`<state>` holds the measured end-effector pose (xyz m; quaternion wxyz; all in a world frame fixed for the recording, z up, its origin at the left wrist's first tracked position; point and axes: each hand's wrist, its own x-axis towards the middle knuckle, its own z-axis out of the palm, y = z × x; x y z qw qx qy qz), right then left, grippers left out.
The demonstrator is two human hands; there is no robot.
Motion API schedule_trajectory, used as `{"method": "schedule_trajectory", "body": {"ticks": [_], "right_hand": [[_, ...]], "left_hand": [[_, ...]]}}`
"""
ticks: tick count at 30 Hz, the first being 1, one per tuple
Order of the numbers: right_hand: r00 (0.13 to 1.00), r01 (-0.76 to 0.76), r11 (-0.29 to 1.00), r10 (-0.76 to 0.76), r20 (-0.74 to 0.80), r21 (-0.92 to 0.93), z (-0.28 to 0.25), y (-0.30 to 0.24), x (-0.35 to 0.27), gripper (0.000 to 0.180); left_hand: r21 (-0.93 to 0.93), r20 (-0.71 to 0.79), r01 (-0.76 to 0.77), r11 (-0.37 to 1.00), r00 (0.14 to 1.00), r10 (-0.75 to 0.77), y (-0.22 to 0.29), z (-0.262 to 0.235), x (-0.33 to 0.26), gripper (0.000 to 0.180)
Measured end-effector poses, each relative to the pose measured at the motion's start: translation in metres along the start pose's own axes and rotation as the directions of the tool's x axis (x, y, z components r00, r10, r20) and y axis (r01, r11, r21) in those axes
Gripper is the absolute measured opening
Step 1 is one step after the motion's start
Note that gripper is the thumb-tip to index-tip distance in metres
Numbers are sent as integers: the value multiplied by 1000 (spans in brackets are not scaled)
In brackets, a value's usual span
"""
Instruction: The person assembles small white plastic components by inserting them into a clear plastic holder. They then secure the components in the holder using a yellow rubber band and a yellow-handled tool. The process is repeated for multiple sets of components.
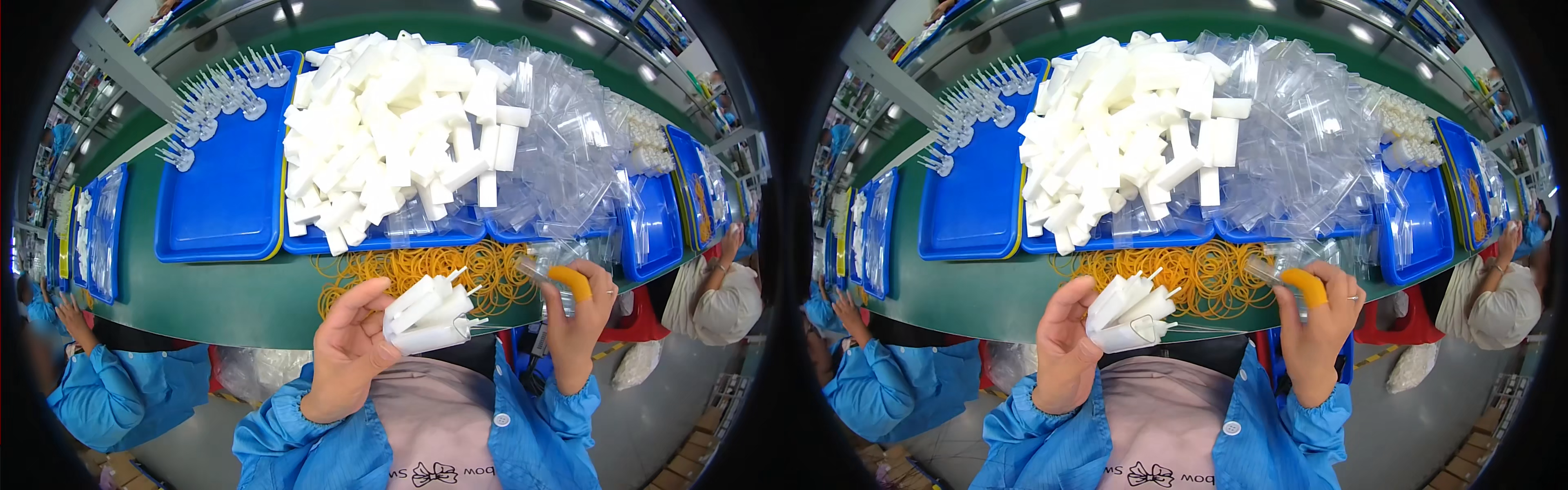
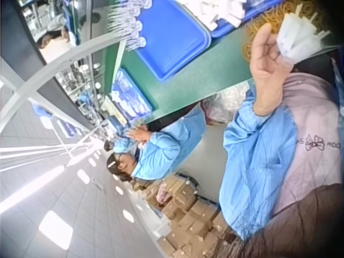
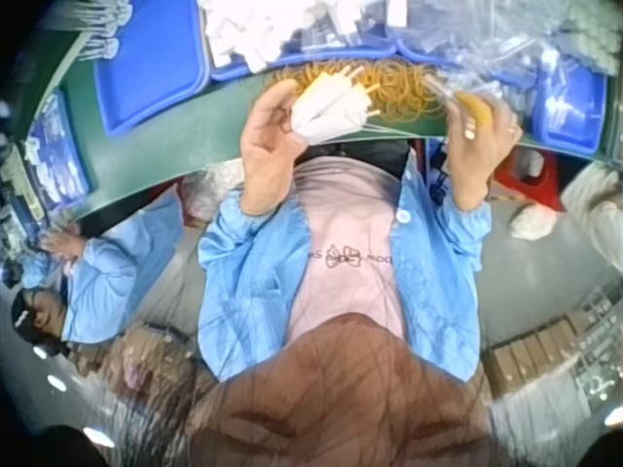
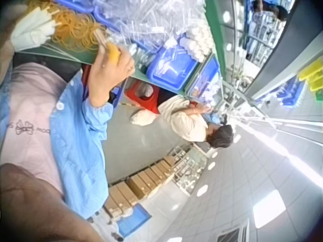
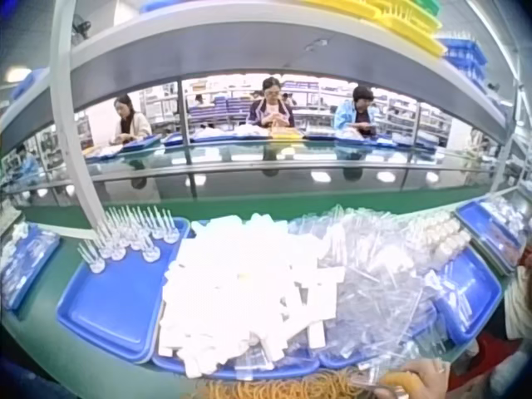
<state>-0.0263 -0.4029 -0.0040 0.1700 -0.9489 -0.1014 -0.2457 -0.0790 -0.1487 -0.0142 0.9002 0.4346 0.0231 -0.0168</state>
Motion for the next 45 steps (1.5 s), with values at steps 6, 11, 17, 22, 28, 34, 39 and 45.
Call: {"method": "schedule_trajectory", "body": {"ticks": [6,11,17,22,28,34,39,45], "right_hand": [[914,-374,618,371,164,691,-15,-10,-13,21],[932,-249,251,323,161,936,-28,-13,-6,25],[954,-246,256,232,187,935,-29,-33,0,29],[953,-293,255,155,260,922,-31,-29,-3,30],[923,-382,232,150,355,894,-38,-31,0,29],[928,-372,317,92,362,872,-45,-25,-1,28],[927,-367,427,91,364,826,-49,-28,0,29],[930,-363,437,120,347,823,-45,-31,-4,29]], "left_hand": [[9,45,90,996,995,-91,0,0,1,63],[270,162,16,963,985,-61,-1,4,-3,60],[510,202,-72,857,979,-38,3,10,-6,50],[560,267,-195,805,963,47,3,11,-4,45],[630,345,-279,725,936,61,9,13,-2,45],[671,376,-310,673,925,52,15,15,-3,46],[658,391,-280,699,920,0,16,16,-3,45],[615,416,-217,758,906,-78,18,15,-3,41]]}}
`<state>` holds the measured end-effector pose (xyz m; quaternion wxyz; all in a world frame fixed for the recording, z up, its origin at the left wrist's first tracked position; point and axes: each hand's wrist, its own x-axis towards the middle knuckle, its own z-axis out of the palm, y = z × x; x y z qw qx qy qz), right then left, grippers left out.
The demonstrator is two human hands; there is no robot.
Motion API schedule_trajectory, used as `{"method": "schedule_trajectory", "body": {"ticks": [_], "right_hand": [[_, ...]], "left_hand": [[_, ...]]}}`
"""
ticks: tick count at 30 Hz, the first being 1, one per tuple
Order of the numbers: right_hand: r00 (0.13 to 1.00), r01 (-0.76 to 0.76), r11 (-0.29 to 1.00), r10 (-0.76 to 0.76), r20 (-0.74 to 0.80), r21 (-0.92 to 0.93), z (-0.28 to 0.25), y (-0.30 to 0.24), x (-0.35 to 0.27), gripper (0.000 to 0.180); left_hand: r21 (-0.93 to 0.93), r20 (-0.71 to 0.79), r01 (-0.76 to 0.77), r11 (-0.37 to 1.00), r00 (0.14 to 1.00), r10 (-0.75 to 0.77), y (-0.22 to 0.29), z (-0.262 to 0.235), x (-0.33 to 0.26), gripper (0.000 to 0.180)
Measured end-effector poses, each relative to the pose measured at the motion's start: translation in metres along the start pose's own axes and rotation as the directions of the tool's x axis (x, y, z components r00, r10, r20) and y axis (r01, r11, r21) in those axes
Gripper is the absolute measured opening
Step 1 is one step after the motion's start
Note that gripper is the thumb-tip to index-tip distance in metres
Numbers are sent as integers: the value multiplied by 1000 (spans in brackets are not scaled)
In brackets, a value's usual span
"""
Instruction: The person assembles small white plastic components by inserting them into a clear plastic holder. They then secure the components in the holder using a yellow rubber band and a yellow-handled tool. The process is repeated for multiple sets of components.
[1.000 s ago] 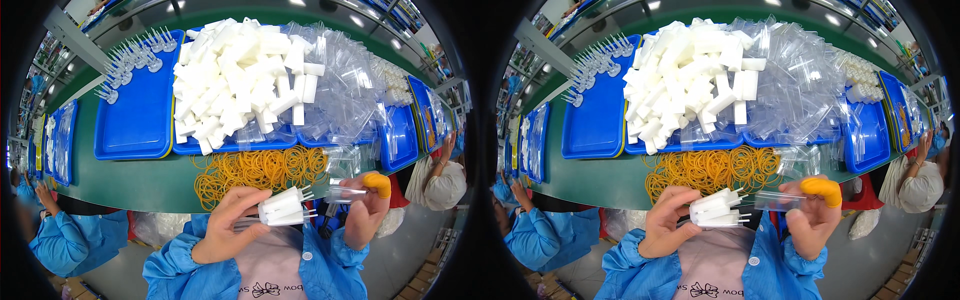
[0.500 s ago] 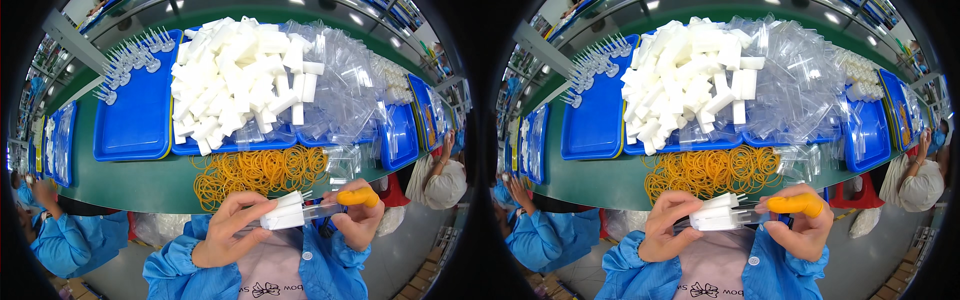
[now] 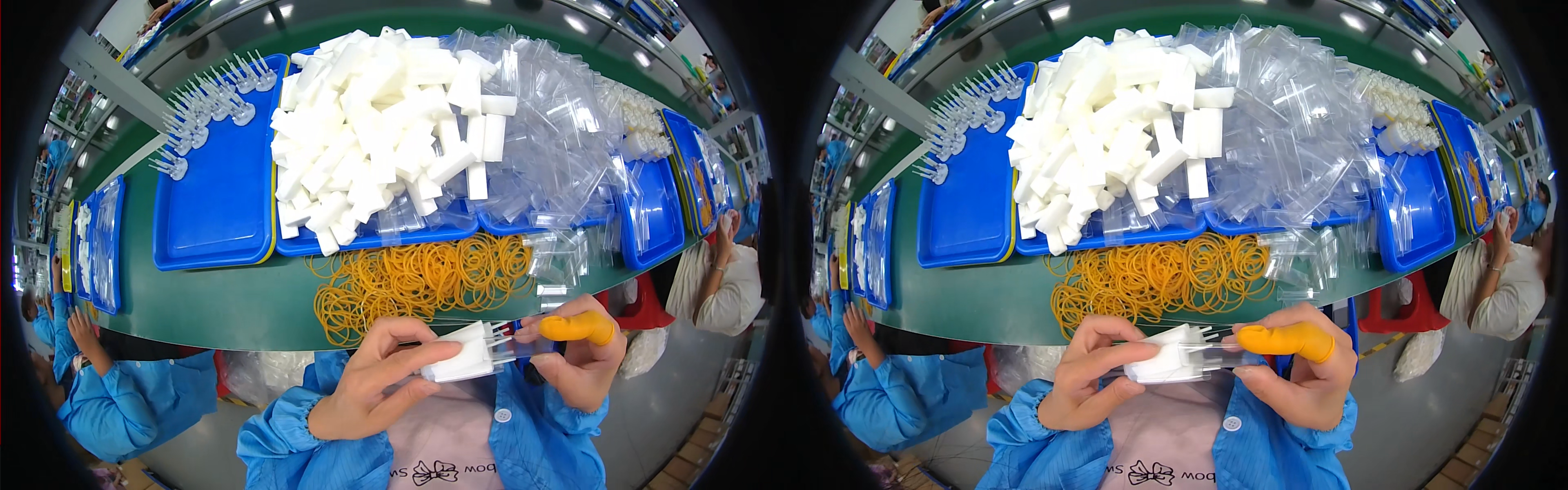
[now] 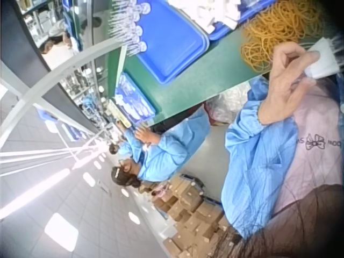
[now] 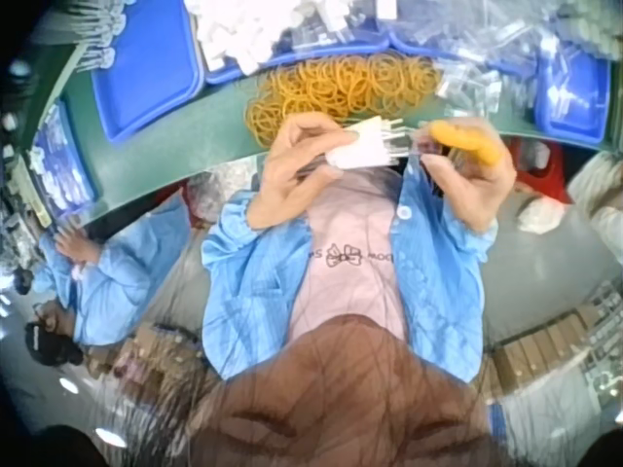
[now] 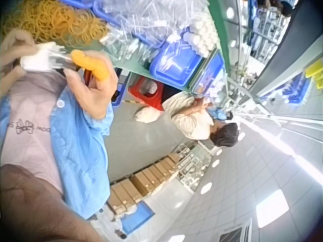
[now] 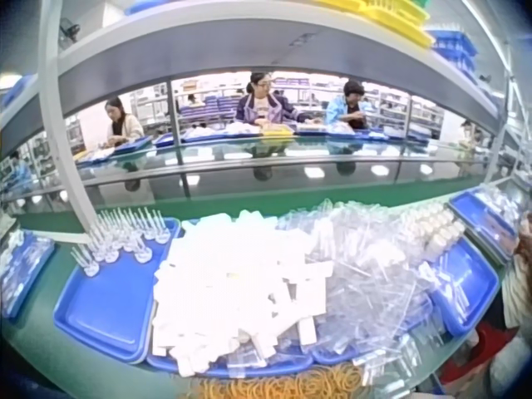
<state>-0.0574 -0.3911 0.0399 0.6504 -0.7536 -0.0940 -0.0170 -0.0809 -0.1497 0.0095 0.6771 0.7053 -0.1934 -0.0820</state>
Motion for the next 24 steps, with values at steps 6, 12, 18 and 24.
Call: {"method": "schedule_trajectory", "body": {"ticks": [6,12,18,24], "right_hand": [[994,-66,992,56,93,107,-10,2,1,30],[992,49,999,-48,115,-13,-1,2,3,29],[984,169,985,-168,51,-25,5,15,15,23],[989,147,989,-147,11,4,9,22,15,20]], "left_hand": [[-25,89,-38,999,995,40,-4,0,-1,37],[-18,-16,23,1000,1000,-23,-5,6,-2,37],[-214,-262,53,976,959,-109,-21,9,0,43],[-407,-236,-17,913,968,-87,-29,9,-2,44]]}}
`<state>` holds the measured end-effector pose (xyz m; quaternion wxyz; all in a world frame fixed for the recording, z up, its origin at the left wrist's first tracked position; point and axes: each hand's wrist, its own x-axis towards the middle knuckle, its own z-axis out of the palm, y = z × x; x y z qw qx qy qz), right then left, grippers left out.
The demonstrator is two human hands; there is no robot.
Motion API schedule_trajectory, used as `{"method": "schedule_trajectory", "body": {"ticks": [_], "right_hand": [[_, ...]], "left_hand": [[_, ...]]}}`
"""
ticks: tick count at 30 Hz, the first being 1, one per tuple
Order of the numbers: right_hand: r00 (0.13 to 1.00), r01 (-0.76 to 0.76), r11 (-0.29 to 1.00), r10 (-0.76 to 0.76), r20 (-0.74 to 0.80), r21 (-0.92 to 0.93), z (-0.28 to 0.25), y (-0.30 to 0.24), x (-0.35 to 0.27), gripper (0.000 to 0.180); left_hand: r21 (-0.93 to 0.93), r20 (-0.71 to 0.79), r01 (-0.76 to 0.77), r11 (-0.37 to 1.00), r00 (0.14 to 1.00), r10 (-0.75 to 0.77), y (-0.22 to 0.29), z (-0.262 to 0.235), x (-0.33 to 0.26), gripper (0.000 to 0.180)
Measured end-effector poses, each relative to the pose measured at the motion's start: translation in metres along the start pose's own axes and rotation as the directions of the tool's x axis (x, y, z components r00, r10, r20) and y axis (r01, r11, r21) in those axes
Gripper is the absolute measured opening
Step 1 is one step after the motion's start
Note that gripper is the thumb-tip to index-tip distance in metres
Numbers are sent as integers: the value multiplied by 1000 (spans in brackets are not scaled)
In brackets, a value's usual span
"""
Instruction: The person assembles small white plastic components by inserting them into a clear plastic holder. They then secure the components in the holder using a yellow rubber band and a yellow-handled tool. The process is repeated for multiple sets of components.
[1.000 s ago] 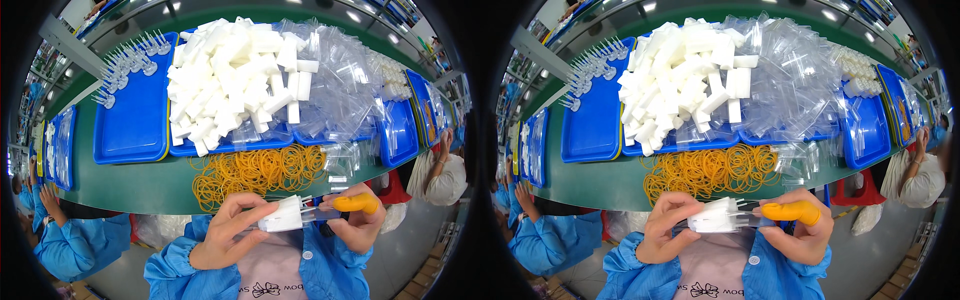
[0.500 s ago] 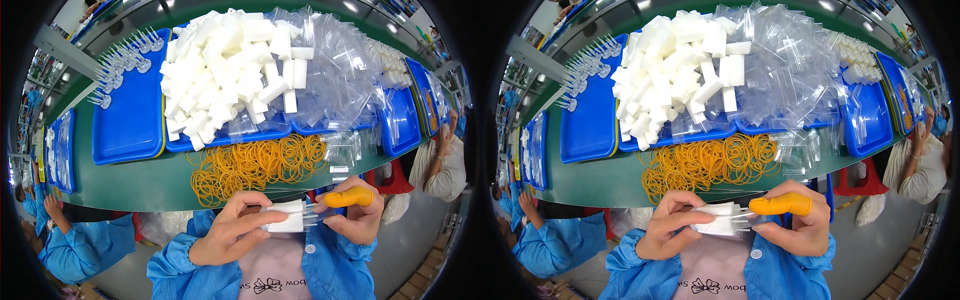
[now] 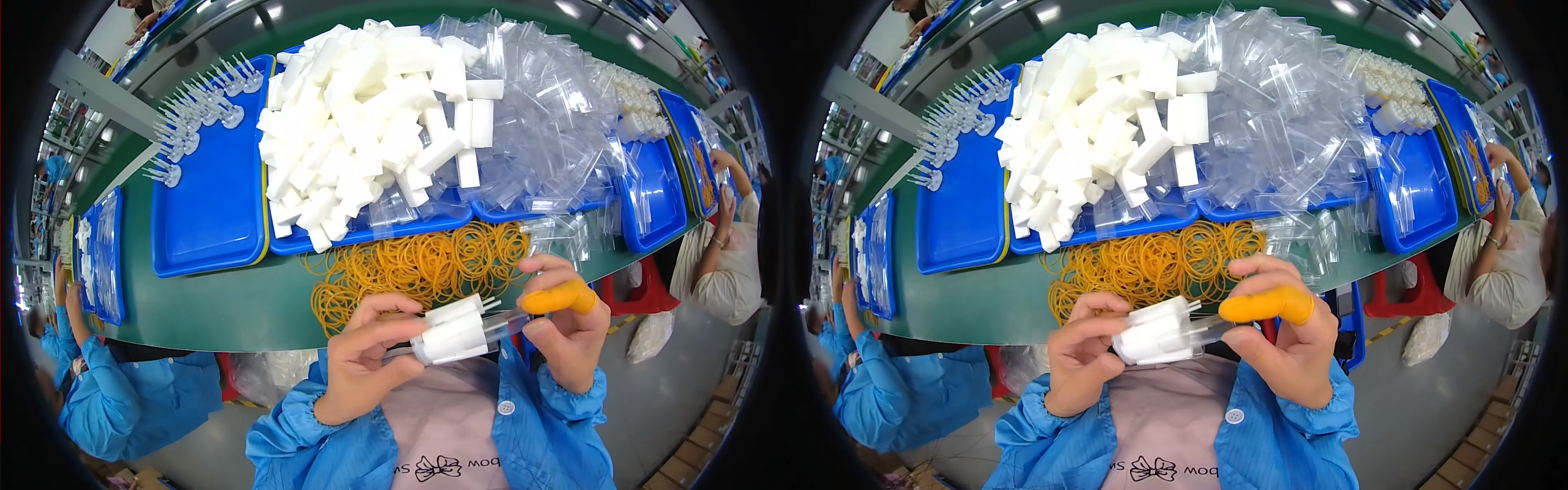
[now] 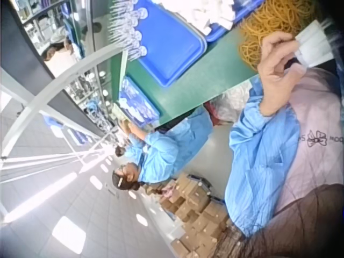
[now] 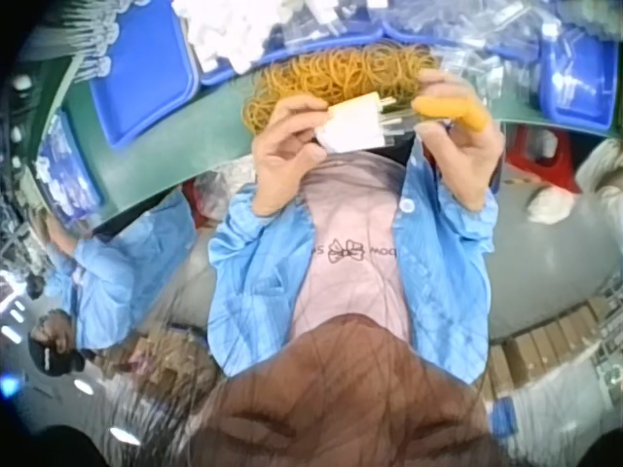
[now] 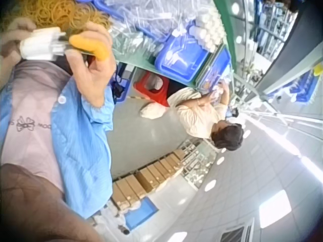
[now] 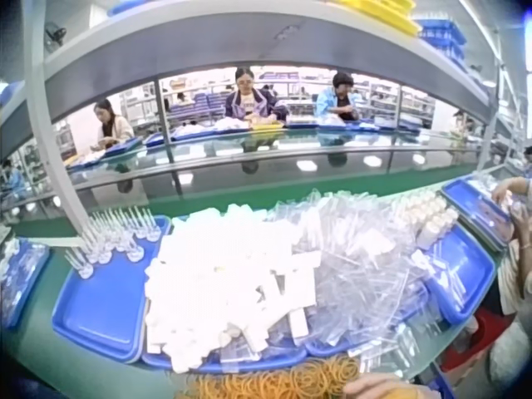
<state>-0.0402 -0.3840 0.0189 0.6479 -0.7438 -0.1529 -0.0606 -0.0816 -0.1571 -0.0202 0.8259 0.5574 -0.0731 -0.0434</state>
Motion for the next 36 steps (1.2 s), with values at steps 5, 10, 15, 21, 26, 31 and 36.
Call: {"method": "schedule_trajectory", "body": {"ticks": [5,10,15,21,26,31,36], "right_hand": [[994,74,992,-66,88,-100,-3,-6,-3,19],[996,34,997,-28,82,-66,6,-15,-11,17],[997,-1,999,5,78,-41,13,-15,-16,19],[985,59,993,-42,165,-99,3,-15,-11,23],[987,-23,978,-10,-158,-209,-30,-14,-9,29],[996,-74,702,23,-81,-709,-63,0,-22,23],[992,-41,395,124,9,-918,-51,9,-32,29]], "left_hand": [[-198,-53,117,973,990,-130,12,8,3,46],[-148,12,27,989,1000,-25,3,5,-4,42],[-122,-56,74,990,995,-81,7,12,-6,45],[-158,44,52,986,998,-46,7,7,-2,41],[-135,-99,-16,991,995,3,8,2,4,41],[-124,-213,17,992,976,-43,11,-4,4,42],[-119,-233,38,992,970,-65,12,-3,5,47]]}}
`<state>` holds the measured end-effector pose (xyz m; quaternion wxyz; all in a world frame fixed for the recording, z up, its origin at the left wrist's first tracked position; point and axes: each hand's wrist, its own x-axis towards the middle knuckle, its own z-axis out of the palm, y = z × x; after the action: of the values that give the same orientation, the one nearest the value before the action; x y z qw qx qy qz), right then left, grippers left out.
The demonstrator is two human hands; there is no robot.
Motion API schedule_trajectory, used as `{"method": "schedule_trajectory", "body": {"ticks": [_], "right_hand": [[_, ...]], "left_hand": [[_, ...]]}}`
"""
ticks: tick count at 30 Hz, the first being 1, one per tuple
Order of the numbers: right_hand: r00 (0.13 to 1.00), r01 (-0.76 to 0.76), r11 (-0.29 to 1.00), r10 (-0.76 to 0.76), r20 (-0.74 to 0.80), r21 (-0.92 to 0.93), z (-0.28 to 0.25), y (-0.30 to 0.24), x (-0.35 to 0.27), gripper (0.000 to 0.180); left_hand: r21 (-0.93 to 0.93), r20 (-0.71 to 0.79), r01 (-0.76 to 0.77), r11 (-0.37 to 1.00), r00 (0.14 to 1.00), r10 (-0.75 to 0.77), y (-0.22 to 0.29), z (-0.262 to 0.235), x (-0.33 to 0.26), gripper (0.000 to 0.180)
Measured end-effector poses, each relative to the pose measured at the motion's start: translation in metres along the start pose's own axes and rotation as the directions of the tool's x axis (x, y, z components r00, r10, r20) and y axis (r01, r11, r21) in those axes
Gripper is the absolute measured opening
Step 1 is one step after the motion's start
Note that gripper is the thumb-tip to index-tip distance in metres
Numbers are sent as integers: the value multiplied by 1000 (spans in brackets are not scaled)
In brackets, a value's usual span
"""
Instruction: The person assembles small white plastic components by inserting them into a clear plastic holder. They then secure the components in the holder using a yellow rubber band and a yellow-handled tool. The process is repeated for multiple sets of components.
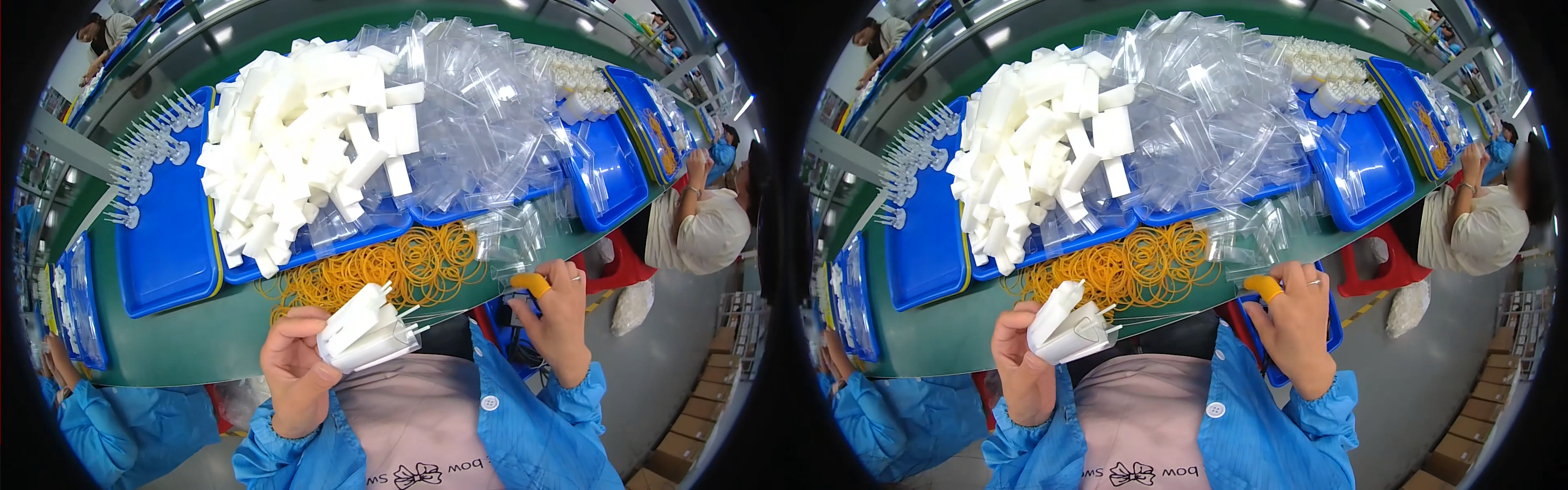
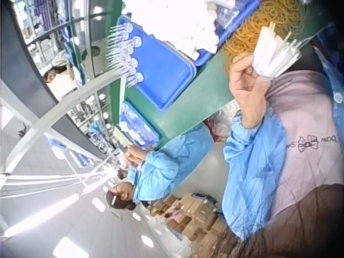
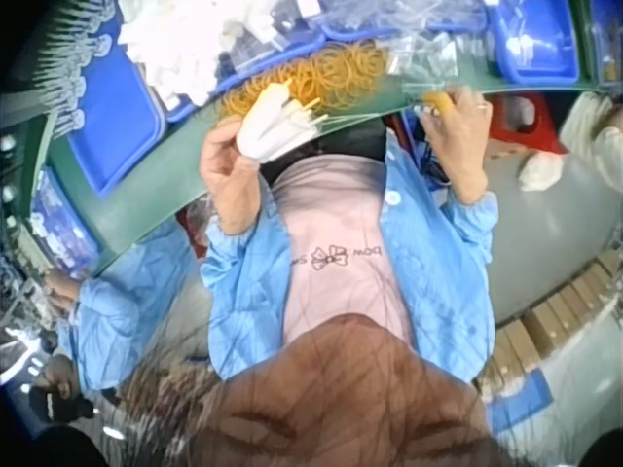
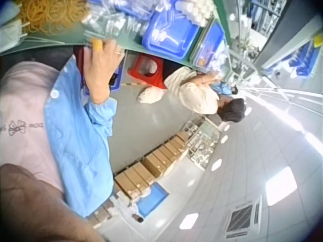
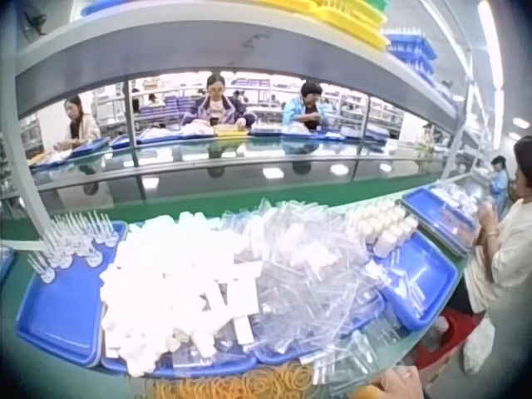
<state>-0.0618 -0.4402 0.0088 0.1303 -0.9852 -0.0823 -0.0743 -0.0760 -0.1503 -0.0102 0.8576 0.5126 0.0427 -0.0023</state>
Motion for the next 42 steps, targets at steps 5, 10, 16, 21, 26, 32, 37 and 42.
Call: {"method": "schedule_trajectory", "body": {"ticks": [5,10,16,21,26,32,37,42], "right_hand": [[996,31,999,-28,-82,42,19,4,-5,28],[962,-70,646,245,-119,760,10,2,-15,30],[946,108,-86,315,-76,990,5,-41,10,41],[971,98,-126,230,-67,987,11,-57,12,43],[984,96,-121,158,-76,988,14,-57,9,41],[988,81,-158,146,-58,984,17,-55,7,41],[987,79,-192,150,-50,978,17,-56,8,41],[990,95,-180,118,-75,979,16,-55,8,40]], "left_hand": [[13,8,0,1000,1000,-1,1,2,-1,48],[-24,68,11,1000,998,-9,-4,1,-4,44],[264,318,-204,943,941,115,-4,16,-5,39],[362,297,-294,885,936,189,-2,20,-7,37],[363,305,-333,871,925,226,-5,20,-6,38],[543,431,-394,742,889,156,4,24,-7,44],[566,511,-398,722,857,72,3,24,-8,42],[584,554,-435,685,831,55,4,24,-3,36]]}}
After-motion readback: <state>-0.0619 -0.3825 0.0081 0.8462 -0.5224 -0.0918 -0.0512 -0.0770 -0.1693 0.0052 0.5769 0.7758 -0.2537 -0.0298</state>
